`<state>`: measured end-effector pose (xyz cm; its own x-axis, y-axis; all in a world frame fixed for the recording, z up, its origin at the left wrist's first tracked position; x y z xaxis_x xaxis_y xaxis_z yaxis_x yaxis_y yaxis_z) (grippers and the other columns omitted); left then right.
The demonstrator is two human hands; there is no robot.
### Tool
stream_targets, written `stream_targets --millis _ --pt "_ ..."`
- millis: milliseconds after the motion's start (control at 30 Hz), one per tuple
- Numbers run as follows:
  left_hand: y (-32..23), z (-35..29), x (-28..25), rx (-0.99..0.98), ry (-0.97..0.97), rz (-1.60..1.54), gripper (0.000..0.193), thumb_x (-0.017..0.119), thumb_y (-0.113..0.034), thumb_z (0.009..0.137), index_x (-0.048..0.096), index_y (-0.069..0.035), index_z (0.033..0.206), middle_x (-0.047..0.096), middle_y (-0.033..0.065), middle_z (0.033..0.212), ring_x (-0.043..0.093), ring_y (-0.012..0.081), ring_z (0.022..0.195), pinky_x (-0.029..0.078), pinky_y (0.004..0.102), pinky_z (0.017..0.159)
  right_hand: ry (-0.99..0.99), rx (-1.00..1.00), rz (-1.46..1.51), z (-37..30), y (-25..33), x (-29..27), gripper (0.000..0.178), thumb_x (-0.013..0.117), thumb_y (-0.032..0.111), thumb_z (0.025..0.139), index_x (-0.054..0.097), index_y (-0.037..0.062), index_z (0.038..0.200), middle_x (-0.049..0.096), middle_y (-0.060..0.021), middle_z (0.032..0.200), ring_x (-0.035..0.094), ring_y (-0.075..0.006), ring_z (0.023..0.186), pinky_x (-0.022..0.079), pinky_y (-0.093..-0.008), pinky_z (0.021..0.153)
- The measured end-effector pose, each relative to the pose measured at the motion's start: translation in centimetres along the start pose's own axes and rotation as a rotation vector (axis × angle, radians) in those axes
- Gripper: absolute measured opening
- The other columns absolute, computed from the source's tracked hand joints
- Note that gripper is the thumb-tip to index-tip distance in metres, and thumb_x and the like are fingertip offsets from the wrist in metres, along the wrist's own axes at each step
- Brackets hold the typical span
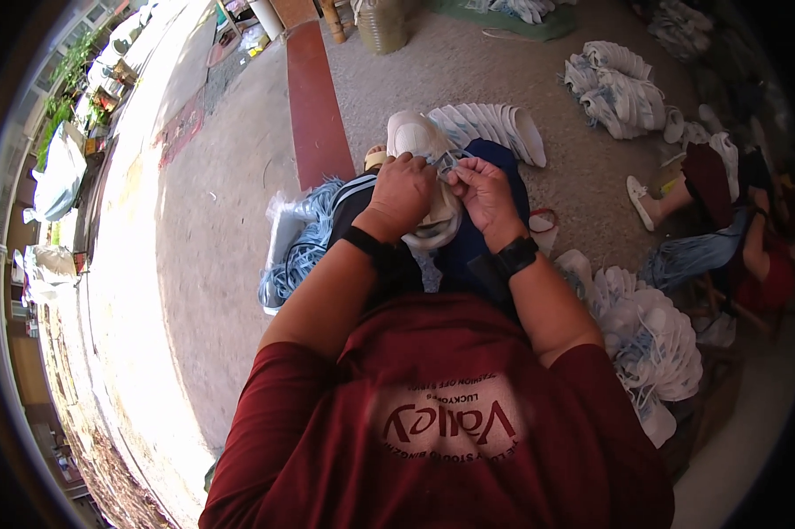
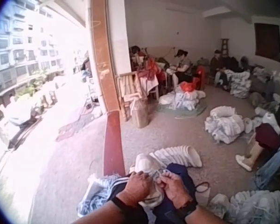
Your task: Lacing a white and blue athletic shoe while sitting in a workshop area.
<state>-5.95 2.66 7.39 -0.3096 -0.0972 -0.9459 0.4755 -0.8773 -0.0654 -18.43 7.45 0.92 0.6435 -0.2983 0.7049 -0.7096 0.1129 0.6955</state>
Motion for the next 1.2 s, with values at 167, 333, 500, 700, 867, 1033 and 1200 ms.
stream_targets --millis 167,333,500,700,867,1033,1200 --pt "0.7 0.7 0.0 -0.145 -0.274 -0.597 0.005 0.055 -0.007 0.08 0.054 -0.004 0.077 0.058 0.0086 0.078 0.058 0.0269 0.076 0.046 0.0321 0.07 0.01 0.061 -0.011 0.2 0.1 0.2 0.006 0.06 0.003 0.082 0.057 -0.0002 0.088 0.06 -0.0073 0.072 0.056 -0.013 0.06 0.045 -0.0218 0.057" --pt "1.4 -0.2 0.9 -0.372 -0.122 -1.145 0.004 0.052 -0.005 0.086 0.049 -0.003 0.087 0.053 0.0096 0.07 0.055 0.0267 0.067 0.044 0.0299 0.065 0.085 0.057 -0.25 1.0 0.8 0.5 0.003 0.059 0.002 0.081 0.059 -0.0006 0.084 0.06 -0.0047 0.068 0.054 -0.0117 0.058 0.042 -0.0202 0.054" --pt "-4.2 -3.9 -5.3 0.174 0.125 -0.923 0.006 0.054 -0.005 0.084 0.049 -0.004 0.086 0.053 0.0099 0.069 0.056 0.0285 0.065 0.045 0.0324 0.063 0.137 -0.128 -0.947 0.9 1.9 2.9 0.005 0.062 0.005 0.074 0.061 -0.0004 0.074 0.058 -0.0061 0.062 0.054 -0.0134 0.056 0.042 -0.0253 0.053" --pt "-3.5 -7.0 -3.3 0.065 0.189 -0.977 0.006 0.054 -0.002 0.081 0.049 -0.005 0.084 0.054 0.0094 0.068 0.057 0.0294 0.064 0.046 0.034 0.062 0.302 -0.389 -1.684 1.2 1.5 5.3 0.01 0.055 0.007 0.069 0.063 0.0022 0.07 0.061 -0.0189 0.069 0.06 -0.0331 0.063 0.046 -0.0397 0.058" --pt "-2.5 -7.4 -3.7 0.008 0.157 -1.061 0.007 0.053 0.0 0.079 0.049 -0.004 0.083 0.053 0.0096 0.066 0.056 0.0304 0.063 0.046 0.0339 0.06 0.368 -0.314 -2.141 0.5 1.7 8.1 0.014 0.053 0.008 0.07 0.065 0.0022 0.072 0.063 -0.0198 0.076 0.063 -0.0362 0.077 0.05 -0.044 0.068" --pt "-2.1 -7.7 -4.1 0.077 0.019 -1.059 0.007 0.052 0.001 0.079 0.048 -0.004 0.083 0.052 0.0102 0.066 0.056 0.0309 0.063 0.045 0.0341 0.06 0.446 -0.321 -2.166 1.2 1.3 7.9 0.009 0.052 0.008 0.07 0.06 0.0031 0.068 0.06 -0.019 0.075 0.059 -0.0381 0.074 0.046 -0.0467 0.064" --pt "-2.0 -7.8 -3.5 0.064 0.028 -1.125 0.006 0.052 0.0 0.08 0.049 -0.004 0.084 0.053 0.0105 0.067 0.056 0.031 0.064 0.045 0.0342 0.061 0.5 -0.289 -2.152 1.1 0.8 8.2 0.008 0.052 0.007 0.07 0.058 0.0029 0.068 0.059 -0.0174 0.074 0.059 -0.0365 0.074 0.043 -0.0461 0.063"
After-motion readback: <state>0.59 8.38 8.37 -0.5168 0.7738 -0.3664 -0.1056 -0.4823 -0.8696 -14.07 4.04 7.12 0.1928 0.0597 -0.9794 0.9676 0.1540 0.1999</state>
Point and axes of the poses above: each hand's wrist, its own z-axis towards the middle knuckle, its own x-axis out of the palm, y = z × x, the point moved 4 cm from there along z, towards the middle knuckle
